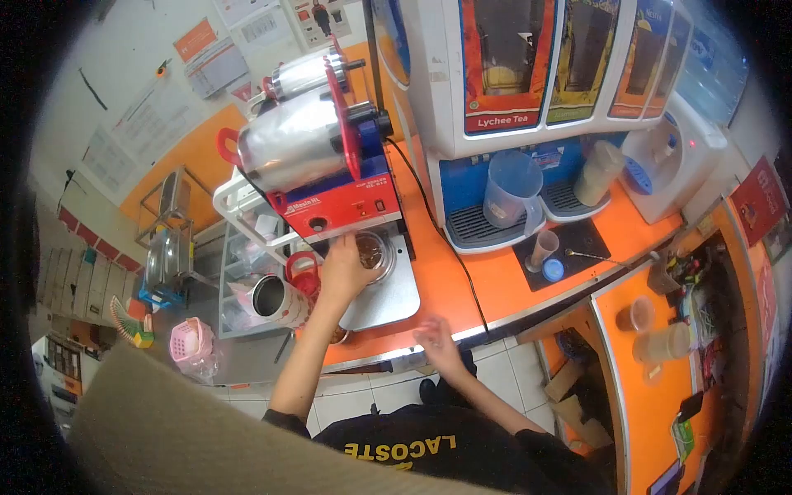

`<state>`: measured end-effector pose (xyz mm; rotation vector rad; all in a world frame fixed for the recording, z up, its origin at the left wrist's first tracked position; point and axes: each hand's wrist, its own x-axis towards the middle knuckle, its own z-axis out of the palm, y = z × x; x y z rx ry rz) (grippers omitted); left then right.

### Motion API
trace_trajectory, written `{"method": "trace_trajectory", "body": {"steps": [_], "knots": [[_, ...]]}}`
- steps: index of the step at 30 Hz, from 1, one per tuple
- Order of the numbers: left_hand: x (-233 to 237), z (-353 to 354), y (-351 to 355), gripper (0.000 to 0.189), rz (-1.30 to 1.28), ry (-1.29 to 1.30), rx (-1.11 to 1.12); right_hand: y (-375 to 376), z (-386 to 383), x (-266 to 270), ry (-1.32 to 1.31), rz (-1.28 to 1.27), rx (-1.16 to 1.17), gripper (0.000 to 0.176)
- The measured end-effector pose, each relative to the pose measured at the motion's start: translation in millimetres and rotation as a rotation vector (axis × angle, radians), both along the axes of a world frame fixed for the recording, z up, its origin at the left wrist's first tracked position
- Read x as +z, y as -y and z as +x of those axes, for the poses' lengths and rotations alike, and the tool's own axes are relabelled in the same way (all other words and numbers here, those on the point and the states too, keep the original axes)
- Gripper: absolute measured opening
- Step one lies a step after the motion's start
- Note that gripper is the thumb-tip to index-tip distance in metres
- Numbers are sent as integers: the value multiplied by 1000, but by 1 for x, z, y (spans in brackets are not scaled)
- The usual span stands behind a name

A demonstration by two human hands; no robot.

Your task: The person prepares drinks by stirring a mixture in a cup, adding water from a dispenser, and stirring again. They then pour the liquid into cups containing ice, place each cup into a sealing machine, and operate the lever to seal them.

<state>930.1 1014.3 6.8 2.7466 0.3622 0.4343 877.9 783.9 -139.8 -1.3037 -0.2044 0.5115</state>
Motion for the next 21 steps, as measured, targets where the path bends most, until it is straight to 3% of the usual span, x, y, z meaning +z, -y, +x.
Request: {"method": "trace_trajectory", "body": {"steps": [2,5,10,13,21], "knots": [[-7,1,-3,81,-24,-24,19,-18,-12,22,-369,167,92,37],[-21,2,-5,81,-44,-18,4,-37,-16,28,-487,218,196,43],[-27,-4,-11,89,21,122,-64,-55,-16,36,-463,321,280,23],[-31,-6,-21,90,-16,98,-94,-63,-14,38,-607,348,234,24],[-22,-11,-25,70,-70,86,-187,-79,-6,43,-603,238,210,31]]}}
